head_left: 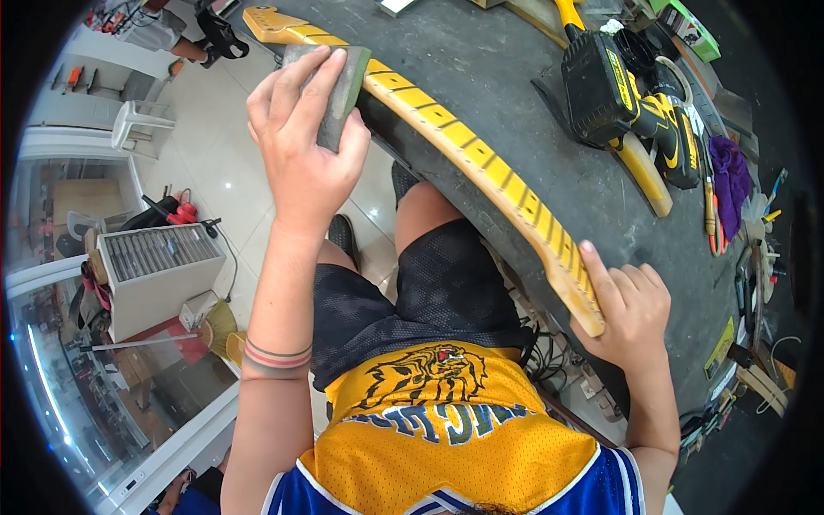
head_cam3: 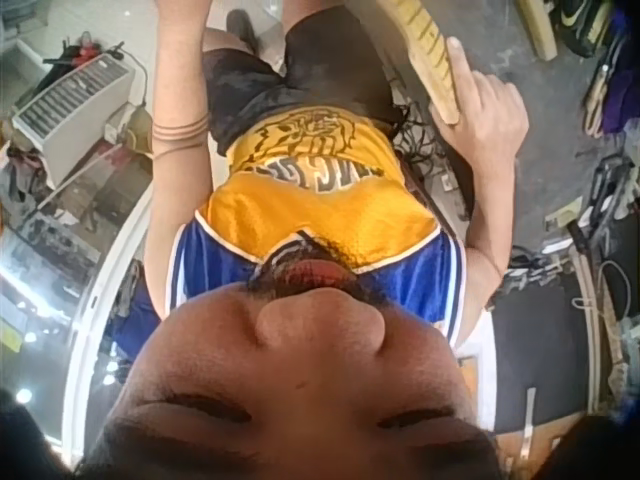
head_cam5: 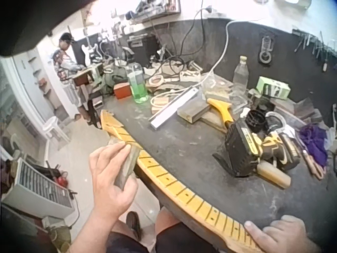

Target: The recorder is filing and sanding the frets and the back of a guitar neck.

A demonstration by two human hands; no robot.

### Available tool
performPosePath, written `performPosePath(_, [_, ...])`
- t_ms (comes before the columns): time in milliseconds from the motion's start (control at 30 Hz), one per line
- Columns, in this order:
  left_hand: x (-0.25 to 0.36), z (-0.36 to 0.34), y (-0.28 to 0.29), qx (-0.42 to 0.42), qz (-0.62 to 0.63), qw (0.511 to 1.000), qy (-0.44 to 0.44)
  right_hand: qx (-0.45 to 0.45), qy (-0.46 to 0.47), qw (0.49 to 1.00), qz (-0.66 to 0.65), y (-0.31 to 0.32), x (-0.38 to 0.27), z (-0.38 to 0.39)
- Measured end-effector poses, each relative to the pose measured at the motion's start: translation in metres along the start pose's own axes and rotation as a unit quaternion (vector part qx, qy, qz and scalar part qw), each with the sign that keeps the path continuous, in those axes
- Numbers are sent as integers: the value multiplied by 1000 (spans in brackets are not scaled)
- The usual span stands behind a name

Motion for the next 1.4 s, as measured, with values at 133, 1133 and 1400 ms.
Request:
performPosePath(133, [45,31,9,-57,19,998,-11,1,8,1000,-17,-10,-7,-25])
performPosePath(1133, [70,44,24,-78,31,996,-35,-16,-5,953,-303,-22,-2,-35])
performPosePath(1400, [94,62,21,-100,83,990,-51,-10,-16,953,-304,-18,-3,-27])
Point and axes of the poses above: each hand's wrist, its own z-axis away from the middle knuckle, its own y-axis out of the back of the hand, x = y × z, the point moved 4 cm from there along -z, towards the middle knuckle, and after that the axes turned 9 degrees about y, right-handed, at the moved point
